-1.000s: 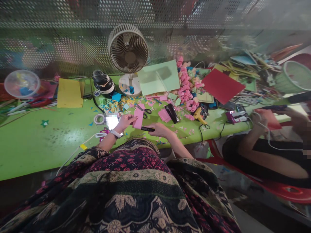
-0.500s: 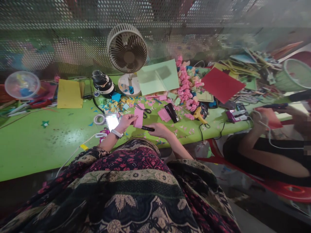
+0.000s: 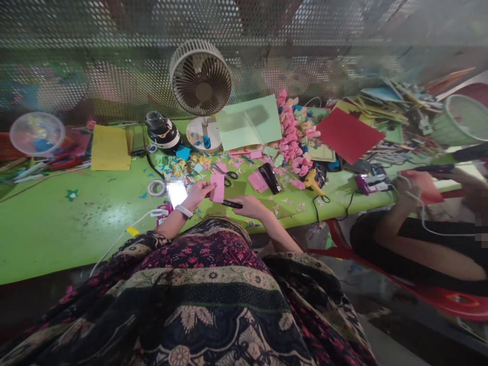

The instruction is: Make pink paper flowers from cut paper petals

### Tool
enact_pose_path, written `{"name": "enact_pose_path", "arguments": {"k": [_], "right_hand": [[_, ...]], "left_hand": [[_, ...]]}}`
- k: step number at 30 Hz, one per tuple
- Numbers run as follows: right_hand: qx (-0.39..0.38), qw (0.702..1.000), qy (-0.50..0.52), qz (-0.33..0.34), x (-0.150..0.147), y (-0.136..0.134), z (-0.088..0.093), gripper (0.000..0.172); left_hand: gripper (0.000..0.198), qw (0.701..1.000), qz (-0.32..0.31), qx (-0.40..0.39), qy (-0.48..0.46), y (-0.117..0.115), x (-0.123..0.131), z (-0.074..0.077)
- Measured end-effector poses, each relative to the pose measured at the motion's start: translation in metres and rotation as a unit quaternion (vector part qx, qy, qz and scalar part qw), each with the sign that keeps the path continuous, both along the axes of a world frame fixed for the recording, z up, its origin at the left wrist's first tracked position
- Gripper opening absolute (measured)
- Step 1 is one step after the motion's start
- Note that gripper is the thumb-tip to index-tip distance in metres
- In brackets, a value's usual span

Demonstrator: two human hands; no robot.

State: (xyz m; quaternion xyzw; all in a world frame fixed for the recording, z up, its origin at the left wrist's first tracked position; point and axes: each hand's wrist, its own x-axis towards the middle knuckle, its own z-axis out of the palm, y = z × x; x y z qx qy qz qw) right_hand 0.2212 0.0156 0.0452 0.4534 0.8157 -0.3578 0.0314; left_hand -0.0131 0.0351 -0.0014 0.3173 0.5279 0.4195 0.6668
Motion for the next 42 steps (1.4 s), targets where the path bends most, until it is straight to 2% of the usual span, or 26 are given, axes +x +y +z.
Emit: {"name": "enact_pose_path", "arguments": {"k": [3, 6, 11, 16, 21, 24, 27, 30, 33, 38, 42], "right_hand": [[-0.004, 0.999, -0.030, 0.024, -0.003, -0.003, 0.003, 0.053], [-0.009, 0.999, -0.045, 0.020, -0.007, -0.006, 0.002, 0.054], [-0.028, 0.999, -0.039, 0.004, -0.004, -0.012, -0.018, 0.051], [-0.002, 0.995, -0.095, -0.022, 0.008, -0.021, -0.045, 0.048], [0.063, 0.987, -0.134, -0.068, 0.017, -0.026, -0.054, 0.041], [0.142, 0.979, -0.088, -0.117, 0.017, -0.024, -0.055, 0.044], [0.180, 0.973, -0.003, -0.144, 0.010, -0.017, -0.057, 0.053], [0.183, 0.975, 0.064, -0.107, 0.001, -0.009, -0.060, 0.046], [0.184, 0.974, 0.105, -0.075, -0.006, -0.004, -0.061, 0.038], [0.152, 0.974, 0.142, -0.093, -0.011, -0.004, -0.060, 0.037], [0.133, 0.975, 0.136, -0.112, -0.011, -0.010, -0.064, 0.038]], "left_hand": [[0.042, 1.000, -0.003, -0.011, 0.001, 0.002, -0.003, 0.004], [0.043, 1.000, -0.002, -0.010, -0.004, 0.004, -0.003, 0.009], [0.043, 0.998, 0.050, -0.038, -0.032, 0.010, 0.001, 0.012], [0.040, 0.995, 0.072, -0.059, -0.037, 0.013, 0.003, 0.005], [0.042, 0.994, 0.055, -0.082, -0.048, 0.006, 0.009, -0.009], [0.043, 0.995, 0.041, -0.084, -0.036, 0.001, 0.014, -0.016], [0.046, 0.995, 0.002, -0.085, -0.044, -0.003, 0.019, -0.018], [0.050, 0.994, -0.024, -0.086, -0.059, -0.006, 0.023, -0.015], [0.050, 0.996, -0.026, -0.077, -0.048, -0.006, 0.023, -0.011], [0.051, 0.993, -0.010, -0.088, -0.075, -0.006, 0.021, -0.006], [0.056, 0.994, -0.007, -0.088, -0.068, -0.009, 0.023, -0.009]]}}
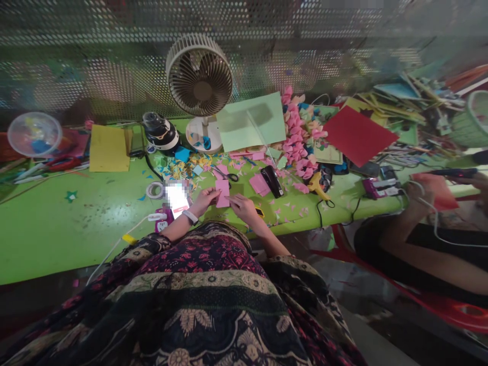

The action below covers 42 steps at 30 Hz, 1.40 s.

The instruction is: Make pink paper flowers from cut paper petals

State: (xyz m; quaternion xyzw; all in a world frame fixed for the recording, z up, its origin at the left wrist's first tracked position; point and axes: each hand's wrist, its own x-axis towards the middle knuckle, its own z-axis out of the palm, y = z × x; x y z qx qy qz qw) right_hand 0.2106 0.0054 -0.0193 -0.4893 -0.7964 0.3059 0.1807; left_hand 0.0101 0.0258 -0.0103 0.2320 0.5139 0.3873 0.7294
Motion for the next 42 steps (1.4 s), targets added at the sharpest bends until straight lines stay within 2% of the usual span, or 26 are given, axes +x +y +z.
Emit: {"name": "enact_pose_path", "arguments": {"k": [5, 13, 20, 27, 35, 42], "right_hand": [[0.032, 0.998, -0.047, -0.040, 0.018, -0.009, -0.010, 0.036], [0.072, 0.995, -0.066, 0.007, 0.072, -0.010, -0.036, 0.035], [0.054, 0.998, -0.034, 0.029, 0.092, -0.016, -0.059, 0.047], [0.017, 0.999, 0.036, 0.011, 0.101, -0.019, -0.061, 0.057], [0.006, 0.998, 0.058, -0.002, 0.102, -0.020, -0.055, 0.049], [0.010, 0.997, 0.078, -0.011, 0.103, -0.018, -0.047, 0.042]], "left_hand": [[0.056, 0.999, -0.034, -0.019, 0.022, -0.010, 0.007, -0.014], [0.055, 0.996, -0.063, 0.046, 0.044, -0.009, 0.021, -0.021], [0.055, 0.991, -0.097, 0.071, 0.053, -0.013, 0.034, -0.032], [0.054, 0.993, -0.077, 0.072, 0.055, -0.014, 0.040, -0.039], [0.051, 0.995, -0.049, 0.051, 0.075, -0.018, 0.041, -0.043], [0.035, 0.991, -0.011, 0.081, 0.104, -0.021, 0.042, -0.052]]}}
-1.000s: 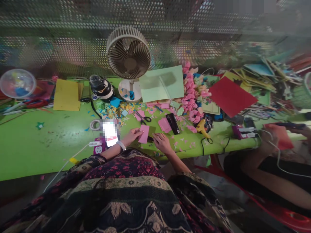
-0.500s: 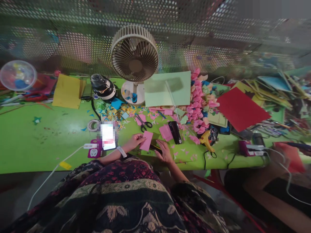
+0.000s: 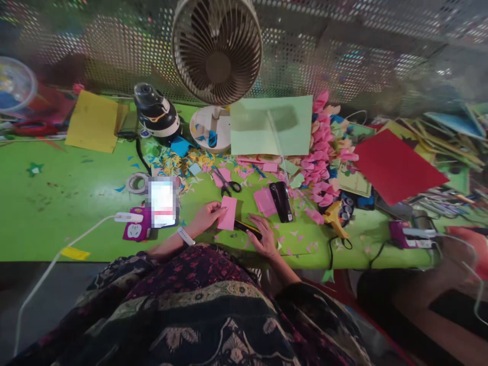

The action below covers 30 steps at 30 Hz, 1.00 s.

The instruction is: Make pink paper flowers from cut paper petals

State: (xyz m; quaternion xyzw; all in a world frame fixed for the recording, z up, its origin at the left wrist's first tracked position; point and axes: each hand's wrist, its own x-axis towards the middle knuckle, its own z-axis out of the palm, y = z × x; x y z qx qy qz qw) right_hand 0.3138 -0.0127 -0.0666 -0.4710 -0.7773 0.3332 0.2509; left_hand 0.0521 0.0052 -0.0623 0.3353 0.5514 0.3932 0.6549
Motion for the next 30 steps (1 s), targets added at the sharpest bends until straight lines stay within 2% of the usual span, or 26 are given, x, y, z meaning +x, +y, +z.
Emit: {"name": "enact_pose_path", "arguments": {"k": [6, 12, 17, 22, 26, 30], "right_hand": [[0.020, 0.998, 0.052, 0.004, 0.002, 0.003, 0.002, 0.037], [0.058, 0.997, 0.057, 0.013, 0.002, 0.012, -0.008, 0.028], [0.129, 0.985, -0.016, 0.111, -0.001, 0.025, -0.013, 0.040], [0.232, 0.953, -0.113, 0.156, -0.006, 0.029, -0.006, 0.033], [0.299, 0.940, -0.101, 0.126, -0.002, 0.037, 0.003, 0.031], [0.347, 0.935, -0.072, 0.019, 0.020, 0.063, 0.022, 0.030]], "left_hand": [[0.028, 0.999, 0.016, 0.043, 0.025, 0.000, 0.001, -0.003], [0.026, 0.994, 0.020, 0.110, 0.013, 0.004, -0.004, -0.008], [0.029, 0.991, 0.018, 0.134, 0.005, 0.008, -0.008, -0.003], [0.040, 0.991, 0.036, 0.124, -0.013, 0.003, -0.008, 0.008], [0.045, 0.992, 0.053, 0.116, -0.015, -0.002, -0.007, 0.011], [0.046, 0.993, 0.063, 0.097, -0.029, -0.003, -0.006, 0.012]]}}
